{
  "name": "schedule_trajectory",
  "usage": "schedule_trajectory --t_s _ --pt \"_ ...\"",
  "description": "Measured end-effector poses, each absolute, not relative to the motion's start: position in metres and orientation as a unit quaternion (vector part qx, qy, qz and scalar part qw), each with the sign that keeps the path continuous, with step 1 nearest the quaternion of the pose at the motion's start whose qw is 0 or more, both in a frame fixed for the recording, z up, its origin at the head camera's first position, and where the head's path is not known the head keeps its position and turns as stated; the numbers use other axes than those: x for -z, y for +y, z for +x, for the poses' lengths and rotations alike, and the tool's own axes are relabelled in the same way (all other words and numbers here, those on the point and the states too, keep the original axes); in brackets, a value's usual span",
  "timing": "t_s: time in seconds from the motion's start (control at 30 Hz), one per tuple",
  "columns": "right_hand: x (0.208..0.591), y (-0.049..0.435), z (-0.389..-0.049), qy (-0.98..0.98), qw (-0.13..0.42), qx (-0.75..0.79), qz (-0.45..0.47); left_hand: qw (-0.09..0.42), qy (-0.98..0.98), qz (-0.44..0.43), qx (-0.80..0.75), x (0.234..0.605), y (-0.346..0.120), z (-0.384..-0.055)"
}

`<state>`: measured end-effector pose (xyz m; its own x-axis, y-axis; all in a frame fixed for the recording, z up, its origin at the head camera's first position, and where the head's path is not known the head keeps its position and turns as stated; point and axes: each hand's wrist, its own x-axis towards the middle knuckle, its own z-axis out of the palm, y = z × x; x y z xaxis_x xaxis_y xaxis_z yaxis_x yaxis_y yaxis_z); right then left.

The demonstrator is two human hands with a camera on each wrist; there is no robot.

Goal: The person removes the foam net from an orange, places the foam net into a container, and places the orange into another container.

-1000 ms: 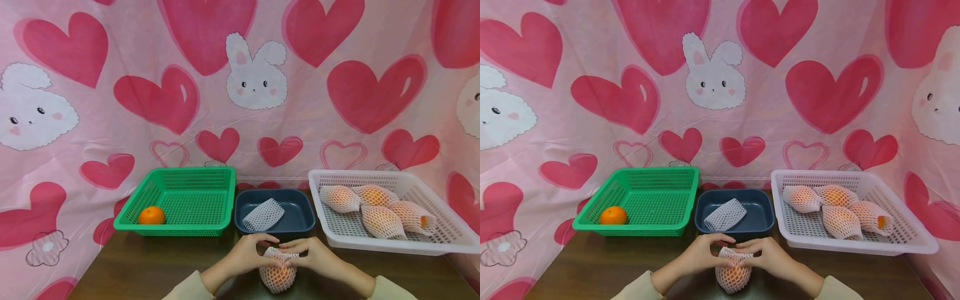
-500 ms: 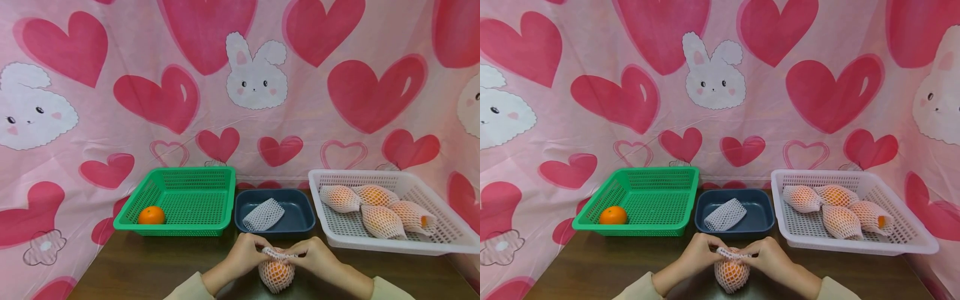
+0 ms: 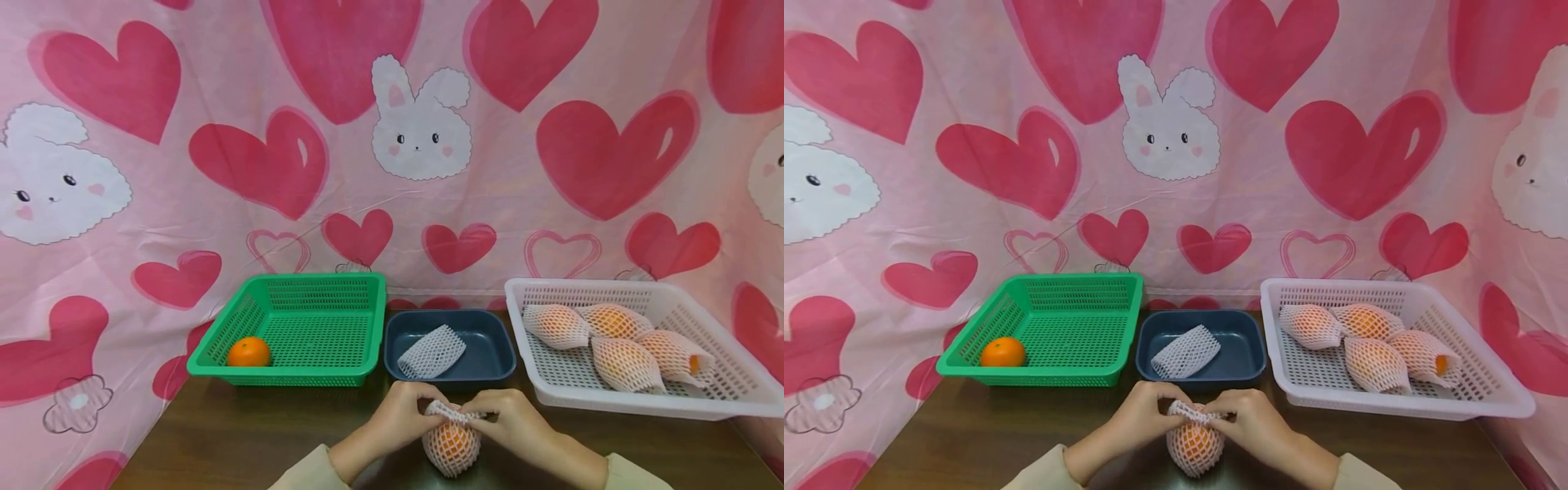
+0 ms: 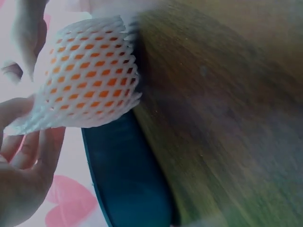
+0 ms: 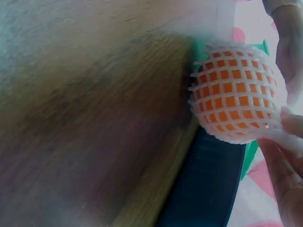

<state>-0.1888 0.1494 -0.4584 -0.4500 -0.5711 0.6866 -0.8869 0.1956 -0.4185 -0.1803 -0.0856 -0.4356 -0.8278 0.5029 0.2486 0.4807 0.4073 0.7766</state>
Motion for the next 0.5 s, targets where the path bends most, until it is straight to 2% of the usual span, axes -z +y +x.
schedule_trajectory --t_s 0.17,0.27,0.4,0.5 --pt "0.4592 0.1518 -0.1885 -0.777 0.157 -0.411 0.450 0.089 0.851 0.291 -0.428 0.4377 -0.0922 -0.1837" --pt "0.4601 0.1542 -0.1877 -0.785 0.105 -0.427 0.438 0.123 0.851 0.284 -0.423 0.4396 -0.0949 -0.1843" --pt "0.4631 0.1562 -0.1876 -0.794 0.026 -0.441 0.418 0.130 0.845 0.264 -0.446 0.4424 -0.0944 -0.1829" --pt "0.4664 0.1553 -0.1881 -0.801 0.002 -0.432 0.414 0.121 0.846 0.256 -0.451 0.4438 -0.0920 -0.1824"
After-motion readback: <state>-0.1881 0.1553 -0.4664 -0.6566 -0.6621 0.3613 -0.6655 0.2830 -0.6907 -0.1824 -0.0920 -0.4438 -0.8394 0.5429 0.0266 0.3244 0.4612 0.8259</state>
